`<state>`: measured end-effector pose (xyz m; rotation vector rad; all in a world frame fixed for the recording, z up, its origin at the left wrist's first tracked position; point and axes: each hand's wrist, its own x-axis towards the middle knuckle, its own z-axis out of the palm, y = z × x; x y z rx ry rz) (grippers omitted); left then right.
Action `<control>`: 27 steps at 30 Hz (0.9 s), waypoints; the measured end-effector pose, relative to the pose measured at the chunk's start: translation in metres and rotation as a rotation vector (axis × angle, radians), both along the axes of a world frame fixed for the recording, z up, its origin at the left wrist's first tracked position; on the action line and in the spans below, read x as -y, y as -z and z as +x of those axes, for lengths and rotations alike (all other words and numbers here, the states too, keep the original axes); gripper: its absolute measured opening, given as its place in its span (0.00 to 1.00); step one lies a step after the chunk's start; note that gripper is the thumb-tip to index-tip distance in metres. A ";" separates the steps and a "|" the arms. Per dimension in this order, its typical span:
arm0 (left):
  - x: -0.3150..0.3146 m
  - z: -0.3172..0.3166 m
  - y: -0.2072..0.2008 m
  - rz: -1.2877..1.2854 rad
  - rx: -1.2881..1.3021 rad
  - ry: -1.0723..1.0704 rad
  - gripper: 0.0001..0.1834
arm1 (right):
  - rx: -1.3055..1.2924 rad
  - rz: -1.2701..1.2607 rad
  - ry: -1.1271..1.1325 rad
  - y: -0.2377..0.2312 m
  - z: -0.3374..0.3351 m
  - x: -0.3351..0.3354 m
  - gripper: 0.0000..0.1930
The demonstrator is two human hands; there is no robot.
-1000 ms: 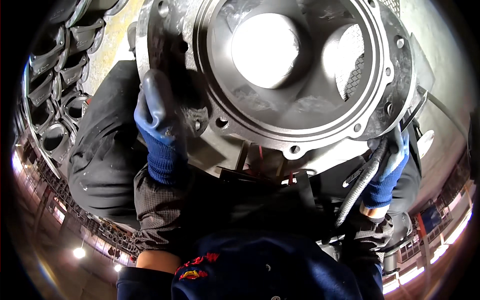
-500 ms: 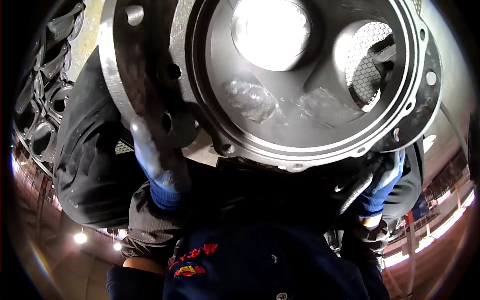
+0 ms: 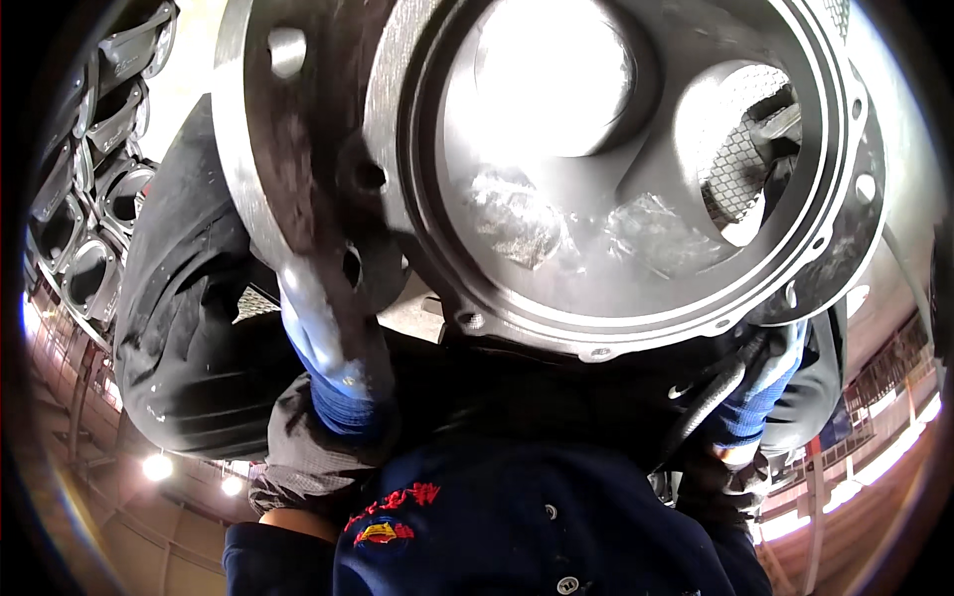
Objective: The person uses a handheld grinding tool to smooth the interior and exterior surfaces of a large metal pipe fitting while sitting on the floor. They rotate the part by hand to reach different sections of the flange and the inner cavity.
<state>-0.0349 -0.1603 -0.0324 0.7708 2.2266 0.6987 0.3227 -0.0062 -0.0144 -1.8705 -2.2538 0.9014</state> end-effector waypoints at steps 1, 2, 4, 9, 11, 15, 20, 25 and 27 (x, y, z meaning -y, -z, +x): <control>-0.002 -0.002 0.001 0.051 0.071 -0.055 0.31 | -0.008 0.014 -0.006 0.001 -0.001 0.001 0.22; -0.003 -0.005 0.002 0.105 0.137 -0.118 0.29 | -0.057 0.003 0.059 -0.001 0.003 0.001 0.22; -0.014 -0.002 0.001 0.277 0.332 -0.345 0.25 | -0.170 -0.006 0.216 -0.005 0.016 0.002 0.22; -0.032 -0.008 -0.011 0.087 -0.269 0.359 0.30 | -0.049 0.077 0.200 -0.092 -0.040 -0.041 0.24; -0.035 0.010 -0.025 0.209 0.137 -0.170 0.26 | -0.155 -0.279 0.284 -0.122 -0.072 -0.062 0.21; -0.025 -0.027 -0.076 0.593 0.455 -0.554 0.30 | -0.090 -0.576 0.034 -0.110 -0.144 -0.076 0.22; 0.041 -0.124 -0.143 1.011 -0.408 -0.520 0.29 | -0.400 -0.439 0.116 -0.083 -0.115 -0.061 0.22; 0.168 -0.158 -0.183 0.070 -1.288 -0.205 0.19 | -0.585 -0.535 0.146 -0.055 -0.118 -0.052 0.22; 0.180 -0.162 -0.171 0.407 -0.980 -0.320 0.17 | -0.593 -0.494 0.231 -0.065 -0.103 -0.055 0.22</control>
